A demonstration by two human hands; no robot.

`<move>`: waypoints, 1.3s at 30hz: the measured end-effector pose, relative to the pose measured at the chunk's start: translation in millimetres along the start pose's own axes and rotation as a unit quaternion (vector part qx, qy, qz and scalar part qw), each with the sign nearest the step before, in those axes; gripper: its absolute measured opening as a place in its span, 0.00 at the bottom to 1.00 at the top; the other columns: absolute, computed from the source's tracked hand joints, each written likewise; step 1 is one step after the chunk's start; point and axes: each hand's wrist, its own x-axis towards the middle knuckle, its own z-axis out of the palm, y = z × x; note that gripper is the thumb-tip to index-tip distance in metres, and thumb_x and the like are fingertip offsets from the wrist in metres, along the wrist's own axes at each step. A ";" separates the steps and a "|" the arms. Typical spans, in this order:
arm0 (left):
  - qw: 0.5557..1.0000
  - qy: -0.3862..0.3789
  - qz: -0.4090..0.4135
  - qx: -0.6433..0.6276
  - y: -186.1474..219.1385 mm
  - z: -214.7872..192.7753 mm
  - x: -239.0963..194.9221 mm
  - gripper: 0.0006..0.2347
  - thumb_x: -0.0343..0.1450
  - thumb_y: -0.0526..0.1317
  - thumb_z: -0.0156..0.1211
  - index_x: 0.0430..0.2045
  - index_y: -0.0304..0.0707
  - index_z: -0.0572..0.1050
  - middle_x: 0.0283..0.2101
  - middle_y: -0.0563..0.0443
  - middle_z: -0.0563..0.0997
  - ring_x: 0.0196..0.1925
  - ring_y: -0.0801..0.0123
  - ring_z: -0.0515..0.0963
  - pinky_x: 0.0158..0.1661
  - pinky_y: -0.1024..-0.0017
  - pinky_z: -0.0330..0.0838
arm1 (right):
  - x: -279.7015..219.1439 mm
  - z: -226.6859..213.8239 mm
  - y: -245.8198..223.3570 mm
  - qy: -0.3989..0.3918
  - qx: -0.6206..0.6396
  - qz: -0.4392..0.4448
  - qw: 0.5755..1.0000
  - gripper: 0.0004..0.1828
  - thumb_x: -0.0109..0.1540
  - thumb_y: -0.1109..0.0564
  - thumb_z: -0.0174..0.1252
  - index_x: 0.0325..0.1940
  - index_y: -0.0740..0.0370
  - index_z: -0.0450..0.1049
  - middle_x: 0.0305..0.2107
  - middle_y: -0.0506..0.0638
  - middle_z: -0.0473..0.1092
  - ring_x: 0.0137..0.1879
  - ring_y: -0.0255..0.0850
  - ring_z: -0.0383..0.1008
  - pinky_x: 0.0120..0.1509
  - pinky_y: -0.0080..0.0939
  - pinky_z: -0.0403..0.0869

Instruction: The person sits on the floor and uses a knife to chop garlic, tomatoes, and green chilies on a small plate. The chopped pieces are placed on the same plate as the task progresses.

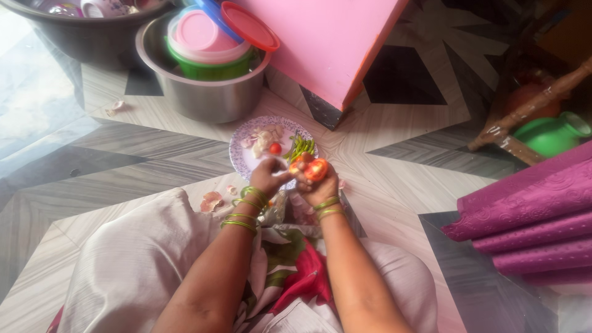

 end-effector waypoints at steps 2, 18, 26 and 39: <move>0.997 -0.035 0.047 -0.058 23.8 -5.7 -10.3 0.17 0.59 0.39 0.76 0.38 0.37 0.78 0.40 0.51 0.82 0.39 0.68 0.83 0.41 0.71 0.78 | 0.2 6.8 -0.8 0.029 -0.035 -0.022 0.999 0.26 0.62 0.41 0.57 0.56 0.62 0.74 0.37 0.53 0.75 0.31 0.38 0.70 0.33 0.33 0.70; 0.923 -0.037 -0.125 -0.361 -34.5 39.5 18.3 0.09 0.71 0.38 0.66 0.42 0.35 0.79 0.38 0.53 0.83 0.35 0.75 0.80 0.35 0.76 0.77 | 3.8 -2.3 7.7 0.244 -0.348 -0.050 0.904 0.19 0.68 0.47 0.59 0.62 0.52 0.71 0.36 0.44 0.72 0.34 0.35 0.72 0.33 0.33 0.71; 0.897 -0.073 -0.131 -0.415 -38.1 29.1 30.8 0.08 0.71 0.37 0.65 0.42 0.36 0.80 0.38 0.54 0.83 0.36 0.76 0.80 0.37 0.77 0.77 | 13.0 -5.2 4.5 0.223 -0.331 -0.025 0.917 0.25 0.62 0.55 0.63 0.62 0.50 0.65 0.36 0.42 0.73 0.35 0.34 0.73 0.33 0.34 0.73; 0.969 -0.015 -0.201 -0.140 -89.2 54.5 24.8 0.10 0.69 0.40 0.69 0.39 0.34 0.82 0.33 0.50 0.86 0.32 0.71 0.84 0.32 0.76 0.78 | 30.1 -106.3 29.3 0.385 -0.419 0.032 0.822 0.13 0.61 0.55 0.64 0.49 0.58 0.76 0.30 0.47 0.74 0.28 0.37 0.69 0.25 0.35 0.64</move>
